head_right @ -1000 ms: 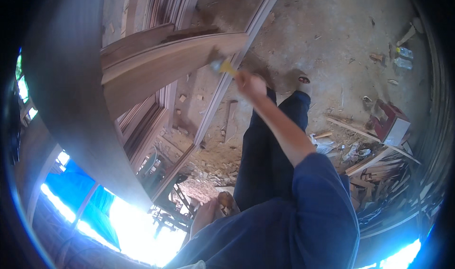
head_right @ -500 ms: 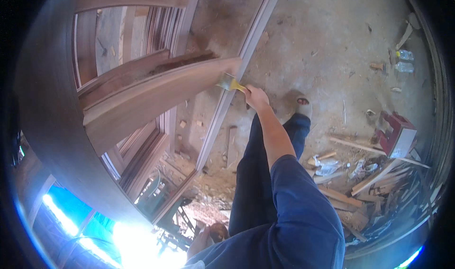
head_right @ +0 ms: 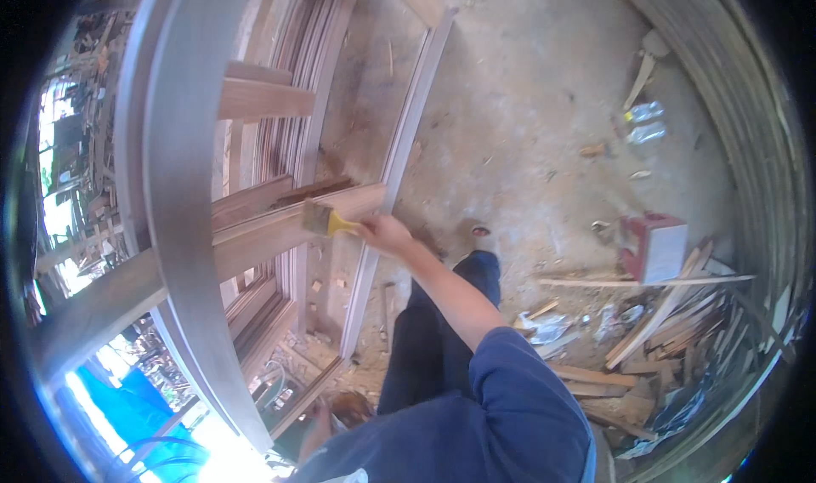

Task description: The person applies varnish to a wooden window frame using a paintbrush.

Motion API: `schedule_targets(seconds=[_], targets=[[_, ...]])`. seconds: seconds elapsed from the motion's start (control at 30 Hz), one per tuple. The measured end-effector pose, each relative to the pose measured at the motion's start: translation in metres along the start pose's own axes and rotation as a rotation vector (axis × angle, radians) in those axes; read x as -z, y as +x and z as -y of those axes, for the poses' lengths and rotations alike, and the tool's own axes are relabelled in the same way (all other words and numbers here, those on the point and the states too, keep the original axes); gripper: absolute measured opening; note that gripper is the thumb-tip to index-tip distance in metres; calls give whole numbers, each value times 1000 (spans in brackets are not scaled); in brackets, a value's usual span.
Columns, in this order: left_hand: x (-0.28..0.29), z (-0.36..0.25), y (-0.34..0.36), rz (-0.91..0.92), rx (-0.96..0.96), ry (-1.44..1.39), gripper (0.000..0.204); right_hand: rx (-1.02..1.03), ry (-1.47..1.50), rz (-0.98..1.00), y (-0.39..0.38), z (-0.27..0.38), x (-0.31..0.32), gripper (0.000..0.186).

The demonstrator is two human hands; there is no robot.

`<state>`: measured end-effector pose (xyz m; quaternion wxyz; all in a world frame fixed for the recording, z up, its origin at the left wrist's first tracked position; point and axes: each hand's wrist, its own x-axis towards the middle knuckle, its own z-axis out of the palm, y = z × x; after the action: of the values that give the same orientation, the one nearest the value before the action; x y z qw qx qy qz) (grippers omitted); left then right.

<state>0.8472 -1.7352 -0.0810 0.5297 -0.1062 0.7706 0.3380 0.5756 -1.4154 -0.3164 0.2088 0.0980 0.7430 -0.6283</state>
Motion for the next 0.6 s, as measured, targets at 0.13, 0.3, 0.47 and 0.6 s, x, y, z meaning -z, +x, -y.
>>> schedule_targets(seconds=[0.13, 0.3, 0.47, 0.6], targets=[[25, -140, 48, -149, -106, -256, 50, 120, -37, 53, -115, 98, 108, 27], [48, -227, 26, -339, -169, -127, 48, 47, -216, 56, -276, 210, 258, 24], [51, -354, 43, -129, -888, -154, 68, 101, -321, -122, -351, 293, 314, 23], [69, -424, 31, -52, -893, 32, 107, 268, -577, -186, -345, 343, 315, 20]])
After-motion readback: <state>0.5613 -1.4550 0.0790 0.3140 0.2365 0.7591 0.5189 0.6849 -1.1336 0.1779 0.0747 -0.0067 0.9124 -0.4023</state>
